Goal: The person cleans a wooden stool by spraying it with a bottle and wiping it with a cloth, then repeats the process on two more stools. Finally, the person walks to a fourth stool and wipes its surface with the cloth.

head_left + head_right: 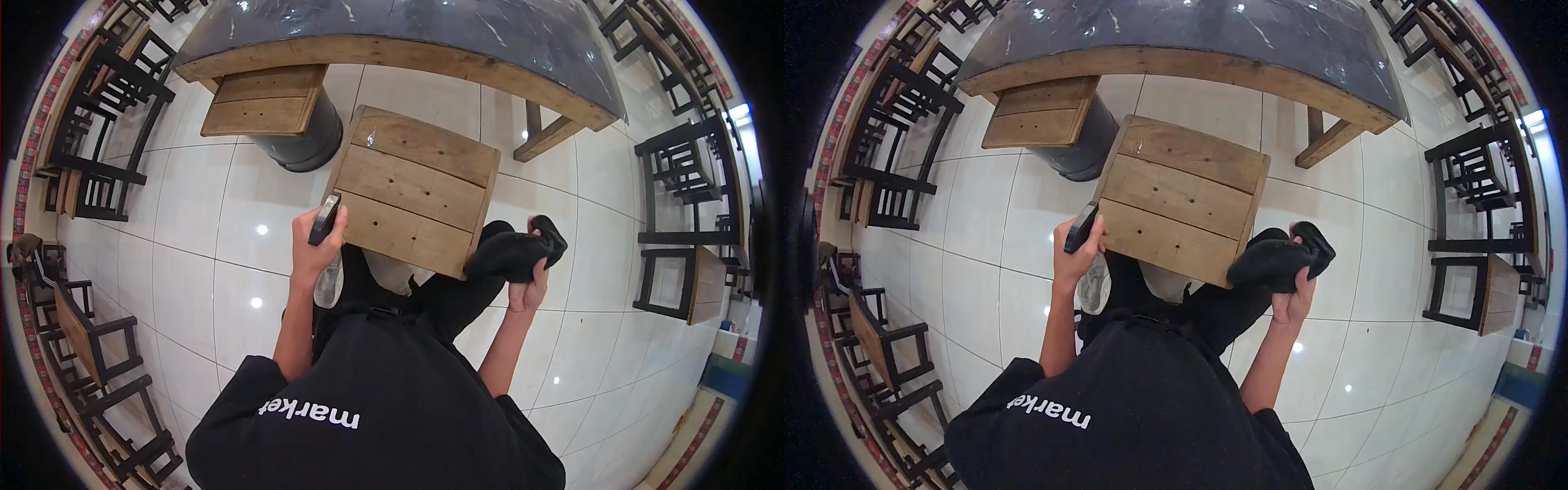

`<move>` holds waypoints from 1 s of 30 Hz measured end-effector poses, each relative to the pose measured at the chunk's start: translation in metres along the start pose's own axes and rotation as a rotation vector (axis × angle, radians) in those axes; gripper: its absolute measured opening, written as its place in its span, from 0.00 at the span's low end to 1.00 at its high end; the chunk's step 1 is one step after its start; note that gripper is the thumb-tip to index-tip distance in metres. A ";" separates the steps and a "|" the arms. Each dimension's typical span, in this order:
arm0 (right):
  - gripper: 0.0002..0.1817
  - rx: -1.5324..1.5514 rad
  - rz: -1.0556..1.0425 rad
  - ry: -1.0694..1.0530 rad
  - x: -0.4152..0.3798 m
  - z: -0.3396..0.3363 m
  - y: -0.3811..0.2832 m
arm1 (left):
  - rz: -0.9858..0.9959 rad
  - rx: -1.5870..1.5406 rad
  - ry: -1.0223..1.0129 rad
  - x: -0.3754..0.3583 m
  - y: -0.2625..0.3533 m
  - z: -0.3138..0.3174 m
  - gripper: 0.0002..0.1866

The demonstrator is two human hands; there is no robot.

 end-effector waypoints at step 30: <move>0.28 -0.135 -0.332 0.431 0.000 -0.012 -0.071 | 0.098 -0.094 -0.505 0.003 0.056 0.107 0.13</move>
Point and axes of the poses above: each hand's wrist, its own x-axis towards the middle knuckle, its own z-axis out of the palm, y = z × x, the point moved 8 cm from there along x, towards the middle knuckle, and after that the axes turned 7 degrees about x, right-handed, at the moved point
